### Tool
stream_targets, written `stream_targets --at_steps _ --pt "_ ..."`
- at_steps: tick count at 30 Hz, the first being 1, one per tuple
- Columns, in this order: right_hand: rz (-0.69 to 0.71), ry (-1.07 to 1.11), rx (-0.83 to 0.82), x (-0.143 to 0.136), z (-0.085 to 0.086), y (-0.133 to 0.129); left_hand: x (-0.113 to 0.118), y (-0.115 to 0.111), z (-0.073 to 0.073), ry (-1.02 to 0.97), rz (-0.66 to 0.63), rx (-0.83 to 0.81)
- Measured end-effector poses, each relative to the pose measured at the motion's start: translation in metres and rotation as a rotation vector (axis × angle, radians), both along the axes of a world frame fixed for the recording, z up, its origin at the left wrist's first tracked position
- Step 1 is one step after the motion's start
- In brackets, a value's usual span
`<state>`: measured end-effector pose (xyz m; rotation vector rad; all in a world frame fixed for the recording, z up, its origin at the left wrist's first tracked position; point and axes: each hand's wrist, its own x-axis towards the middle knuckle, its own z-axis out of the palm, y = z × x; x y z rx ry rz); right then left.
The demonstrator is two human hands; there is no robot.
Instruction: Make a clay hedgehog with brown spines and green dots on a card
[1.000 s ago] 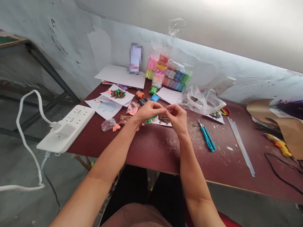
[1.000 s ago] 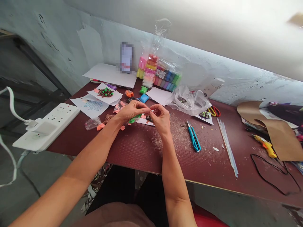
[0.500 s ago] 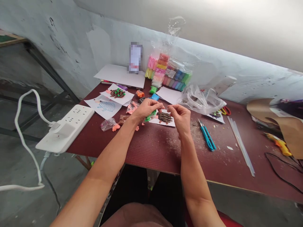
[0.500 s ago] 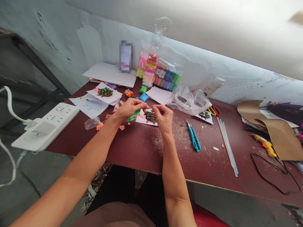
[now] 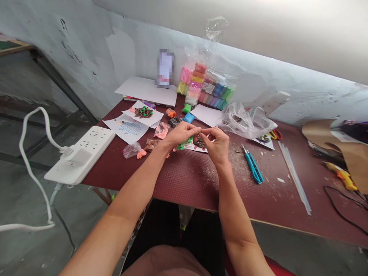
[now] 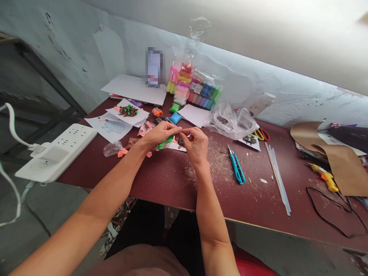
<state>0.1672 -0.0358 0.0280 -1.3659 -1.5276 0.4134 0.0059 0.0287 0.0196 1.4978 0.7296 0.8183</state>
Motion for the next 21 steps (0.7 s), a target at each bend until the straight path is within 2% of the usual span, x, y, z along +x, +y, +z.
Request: stream_targets --at_steps 3,5,8,10,15,21 --pt "-0.042 -0.045 -0.003 0.005 -0.001 0.002 -0.004 0.004 -0.002 0.064 0.048 0.061" --pt "-0.080 -0.056 -0.042 0.010 -0.003 0.004 -0.008 0.009 -0.004 0.156 0.169 0.132" --pt "-0.112 -0.096 -0.191 0.016 -0.005 0.006 -0.013 0.014 -0.008 0.383 0.344 0.260" --pt "-0.120 -0.119 -0.272 0.017 -0.006 0.007 -0.015 0.015 -0.011 0.536 0.384 0.323" --pt "-0.131 -0.176 -0.305 0.015 -0.008 0.007 -0.014 0.011 -0.010 0.879 0.311 0.343" --pt "-0.179 -0.235 -0.338 0.015 -0.013 0.010 -0.013 0.009 -0.008 1.001 0.251 0.340"
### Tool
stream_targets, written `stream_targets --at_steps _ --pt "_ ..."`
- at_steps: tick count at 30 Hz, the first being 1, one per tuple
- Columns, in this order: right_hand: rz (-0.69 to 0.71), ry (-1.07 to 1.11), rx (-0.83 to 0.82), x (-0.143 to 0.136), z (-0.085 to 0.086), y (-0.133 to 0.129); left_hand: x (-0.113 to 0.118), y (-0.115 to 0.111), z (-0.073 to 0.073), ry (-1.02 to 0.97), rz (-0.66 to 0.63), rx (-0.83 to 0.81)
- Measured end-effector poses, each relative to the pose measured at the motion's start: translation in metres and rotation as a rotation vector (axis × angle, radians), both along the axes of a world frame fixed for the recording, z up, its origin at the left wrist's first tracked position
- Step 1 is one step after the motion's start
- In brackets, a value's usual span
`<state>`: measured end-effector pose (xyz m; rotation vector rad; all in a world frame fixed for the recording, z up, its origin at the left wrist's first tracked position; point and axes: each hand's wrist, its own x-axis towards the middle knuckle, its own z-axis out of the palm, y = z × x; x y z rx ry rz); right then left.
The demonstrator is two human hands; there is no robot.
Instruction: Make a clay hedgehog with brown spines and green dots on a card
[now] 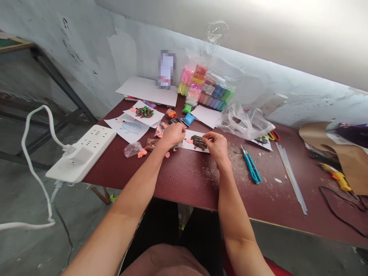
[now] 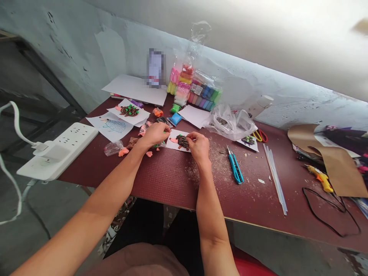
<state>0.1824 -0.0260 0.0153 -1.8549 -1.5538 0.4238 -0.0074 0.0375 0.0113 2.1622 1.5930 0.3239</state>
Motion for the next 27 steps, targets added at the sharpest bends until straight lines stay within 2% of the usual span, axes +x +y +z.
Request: stream_targets --at_steps 14,27 --pt "0.014 -0.155 0.025 0.004 -0.014 0.007 -0.001 0.002 -0.004 0.021 -0.036 -0.007" --pt "0.034 -0.147 0.039 0.002 -0.020 0.007 0.000 0.000 -0.004 0.043 -0.038 -0.011"
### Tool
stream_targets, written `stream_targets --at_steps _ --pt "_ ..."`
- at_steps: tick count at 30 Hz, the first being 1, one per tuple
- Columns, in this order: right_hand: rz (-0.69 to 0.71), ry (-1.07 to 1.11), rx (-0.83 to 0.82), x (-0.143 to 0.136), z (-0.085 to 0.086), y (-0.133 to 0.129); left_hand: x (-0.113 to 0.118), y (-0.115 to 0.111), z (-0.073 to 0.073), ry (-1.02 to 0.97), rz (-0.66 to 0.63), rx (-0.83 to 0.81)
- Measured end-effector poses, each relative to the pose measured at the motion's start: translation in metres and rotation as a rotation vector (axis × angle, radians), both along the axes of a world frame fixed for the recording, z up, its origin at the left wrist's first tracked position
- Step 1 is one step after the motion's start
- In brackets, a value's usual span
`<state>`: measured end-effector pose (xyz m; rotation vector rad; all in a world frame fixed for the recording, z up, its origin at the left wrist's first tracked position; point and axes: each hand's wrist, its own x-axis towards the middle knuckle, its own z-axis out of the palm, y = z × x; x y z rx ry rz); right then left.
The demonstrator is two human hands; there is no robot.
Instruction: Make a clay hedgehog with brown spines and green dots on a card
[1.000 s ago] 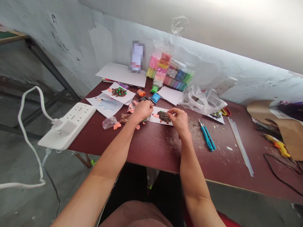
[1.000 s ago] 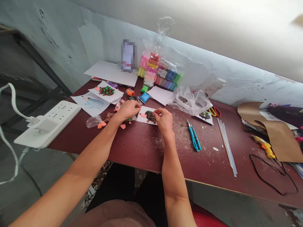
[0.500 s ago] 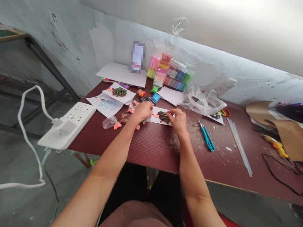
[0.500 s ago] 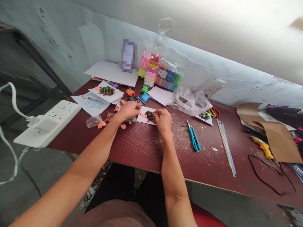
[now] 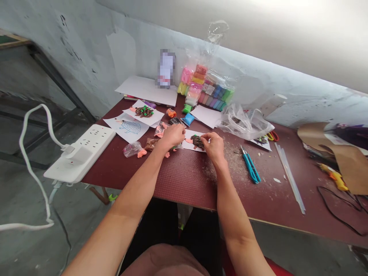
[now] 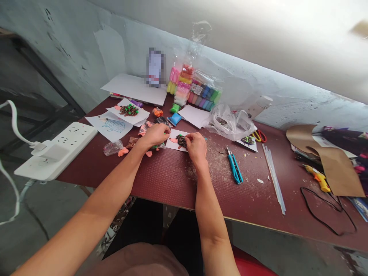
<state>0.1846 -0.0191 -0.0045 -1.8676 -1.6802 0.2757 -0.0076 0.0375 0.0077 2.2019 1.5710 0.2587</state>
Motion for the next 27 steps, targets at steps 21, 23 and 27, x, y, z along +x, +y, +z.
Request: stream_targets --at_steps 21,23,27 --pt "0.013 -0.033 -0.014 -0.0012 -0.0056 -0.0001 0.0003 -0.0003 -0.0001 -0.009 0.000 -0.011" --pt "0.019 -0.035 -0.017 -0.0014 -0.0056 -0.0001 0.0005 -0.0002 -0.0001 -0.010 0.000 -0.012" --pt "0.025 -0.033 -0.022 -0.0014 -0.0049 -0.0003 0.0006 -0.0005 0.0011 -0.002 0.000 -0.015"
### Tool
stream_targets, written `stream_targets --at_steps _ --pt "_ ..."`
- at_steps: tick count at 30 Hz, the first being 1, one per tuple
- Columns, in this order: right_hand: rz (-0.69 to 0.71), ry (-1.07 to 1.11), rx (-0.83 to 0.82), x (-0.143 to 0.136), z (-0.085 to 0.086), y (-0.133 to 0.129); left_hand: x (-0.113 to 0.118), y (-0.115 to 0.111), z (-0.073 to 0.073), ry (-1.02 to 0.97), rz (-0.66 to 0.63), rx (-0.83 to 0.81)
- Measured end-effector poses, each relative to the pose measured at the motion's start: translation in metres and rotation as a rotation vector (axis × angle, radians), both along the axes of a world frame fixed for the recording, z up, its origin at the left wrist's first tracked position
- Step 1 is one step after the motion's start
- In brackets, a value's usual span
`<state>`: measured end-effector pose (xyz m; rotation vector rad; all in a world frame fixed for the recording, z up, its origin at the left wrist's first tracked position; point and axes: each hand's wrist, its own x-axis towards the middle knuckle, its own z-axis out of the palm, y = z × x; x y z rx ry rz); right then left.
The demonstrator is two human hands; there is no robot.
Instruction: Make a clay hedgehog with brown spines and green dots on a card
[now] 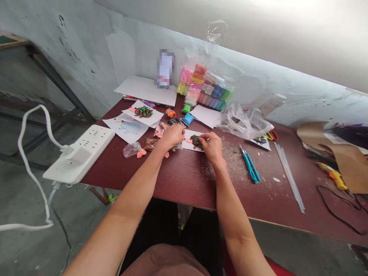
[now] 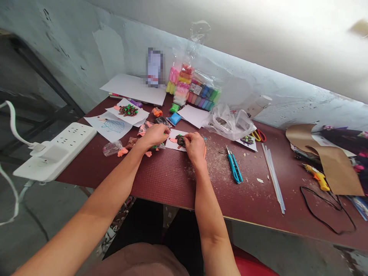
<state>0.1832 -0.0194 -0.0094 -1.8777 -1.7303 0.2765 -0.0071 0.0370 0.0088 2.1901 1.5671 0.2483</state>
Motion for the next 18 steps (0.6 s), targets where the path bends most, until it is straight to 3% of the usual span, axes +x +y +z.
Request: stream_targets --at_steps 18 --pt "-0.015 -0.005 0.045 -0.0009 -0.0024 0.0005 -0.0004 0.0014 -0.0035 -0.006 -0.010 0.004"
